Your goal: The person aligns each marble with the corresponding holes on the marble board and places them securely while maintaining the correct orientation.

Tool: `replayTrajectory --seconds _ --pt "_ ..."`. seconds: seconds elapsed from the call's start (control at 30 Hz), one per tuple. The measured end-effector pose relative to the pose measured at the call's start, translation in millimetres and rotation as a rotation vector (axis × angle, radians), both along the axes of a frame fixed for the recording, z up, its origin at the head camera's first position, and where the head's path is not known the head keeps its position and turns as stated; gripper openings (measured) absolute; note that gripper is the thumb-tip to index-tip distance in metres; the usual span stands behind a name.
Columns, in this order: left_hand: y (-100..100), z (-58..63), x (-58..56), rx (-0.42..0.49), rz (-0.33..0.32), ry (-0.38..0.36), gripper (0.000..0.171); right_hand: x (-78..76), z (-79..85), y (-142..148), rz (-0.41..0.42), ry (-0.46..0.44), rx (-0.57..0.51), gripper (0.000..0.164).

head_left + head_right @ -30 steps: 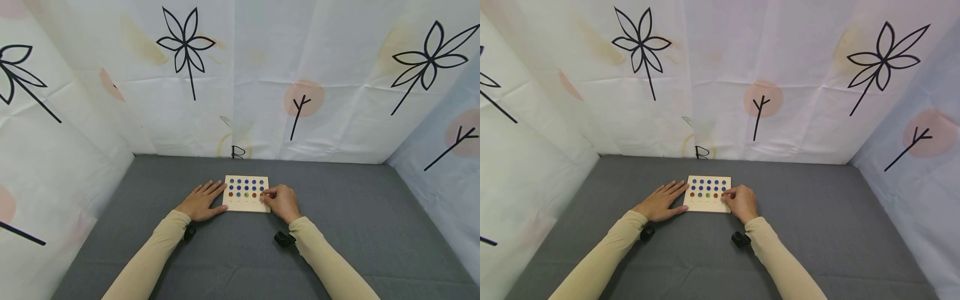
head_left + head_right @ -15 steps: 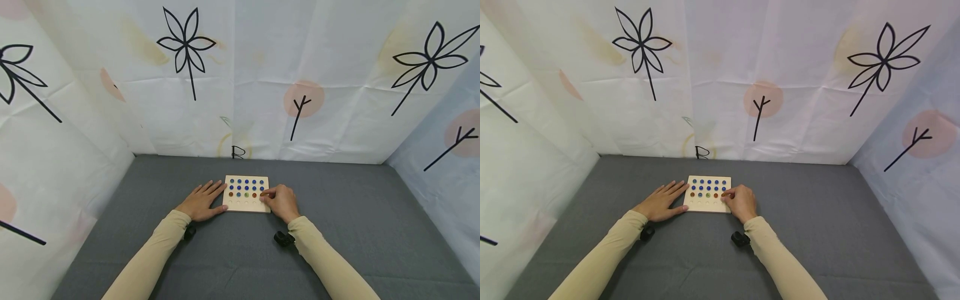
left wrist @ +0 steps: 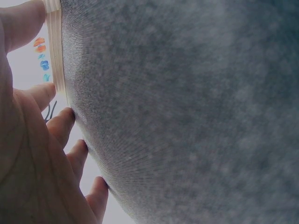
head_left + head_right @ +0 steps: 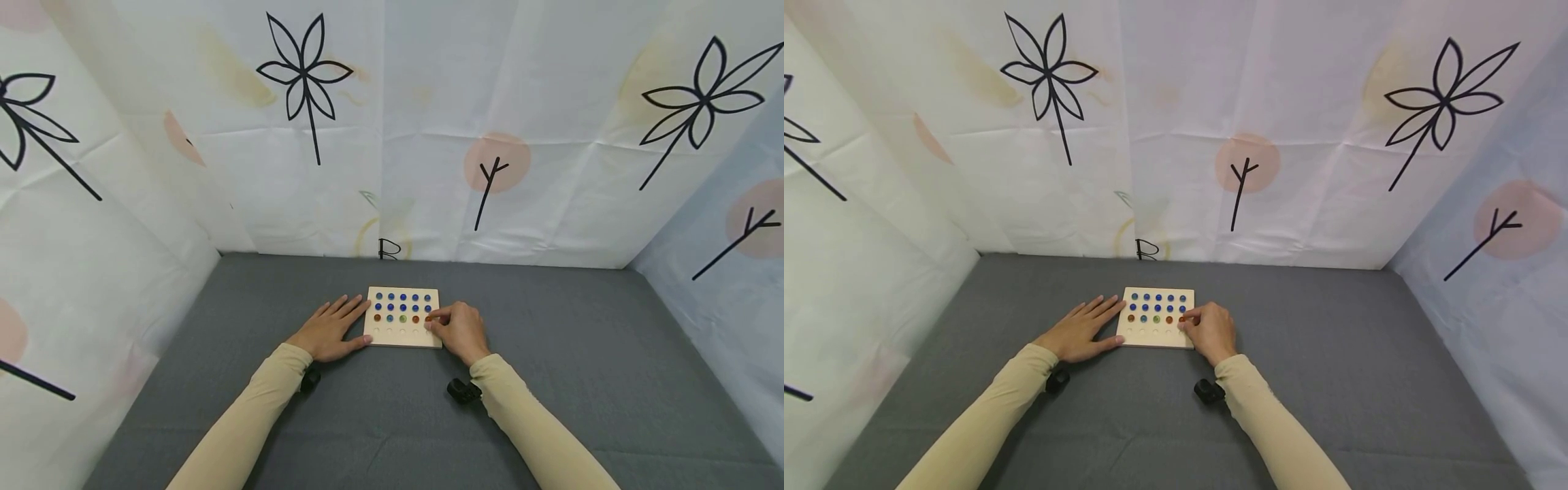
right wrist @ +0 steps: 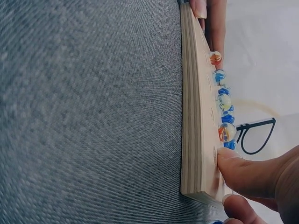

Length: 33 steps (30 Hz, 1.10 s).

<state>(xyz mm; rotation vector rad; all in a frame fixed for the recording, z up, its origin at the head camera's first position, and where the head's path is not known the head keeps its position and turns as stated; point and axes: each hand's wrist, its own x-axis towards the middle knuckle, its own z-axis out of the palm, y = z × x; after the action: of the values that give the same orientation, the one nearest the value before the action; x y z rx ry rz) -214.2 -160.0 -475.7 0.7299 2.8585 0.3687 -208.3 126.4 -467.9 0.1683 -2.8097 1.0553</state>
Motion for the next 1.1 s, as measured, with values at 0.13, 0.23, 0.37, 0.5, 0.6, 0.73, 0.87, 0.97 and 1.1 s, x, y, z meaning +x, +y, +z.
replayTrajectory --seconds 0.13,0.23,0.37,0.5,0.6,0.73,0.87,0.97,1.1 --pt "0.0 -0.8 -0.4 0.013 -0.004 0.002 0.08 1.4 1.4 0.4 -0.007 -0.002 -0.01 0.014" --pt "-0.5 -4.1 -2.9 0.01 0.0 0.003 0.081 2.0 2.5 1.4 -0.011 0.001 -0.016 0.017" --pt "-1.7 -8.4 -5.7 0.002 0.005 0.004 0.079 2.9 4.6 3.7 -0.007 0.015 -0.021 0.02" --pt "-2.1 -9.0 -5.8 -0.003 0.005 0.006 0.079 4.4 6.3 6.5 -0.003 0.026 -0.025 0.02" --pt "-1.7 -6.8 -4.7 0.0 0.003 0.004 0.079 6.1 7.7 9.3 -0.012 0.031 -0.022 0.02" --pt "-1.2 -5.4 -3.7 -0.003 0.002 0.001 0.079 8.8 9.3 14.2 -0.036 0.031 -0.006 0.022" --pt "-1.8 -6.9 -3.6 -0.001 0.005 0.002 0.079 10.5 10.3 20.5 -0.052 0.018 -0.013 0.023" --pt "-1.0 -4.5 -2.5 -0.001 0.009 -0.004 0.078 11.6 11.4 25.7 -0.054 0.011 -0.033 0.024" --pt "0.8 -0.8 -1.4 -0.019 0.012 -0.017 0.078 13.8 11.6 32.2 -0.056 0.015 -0.049 0.024"
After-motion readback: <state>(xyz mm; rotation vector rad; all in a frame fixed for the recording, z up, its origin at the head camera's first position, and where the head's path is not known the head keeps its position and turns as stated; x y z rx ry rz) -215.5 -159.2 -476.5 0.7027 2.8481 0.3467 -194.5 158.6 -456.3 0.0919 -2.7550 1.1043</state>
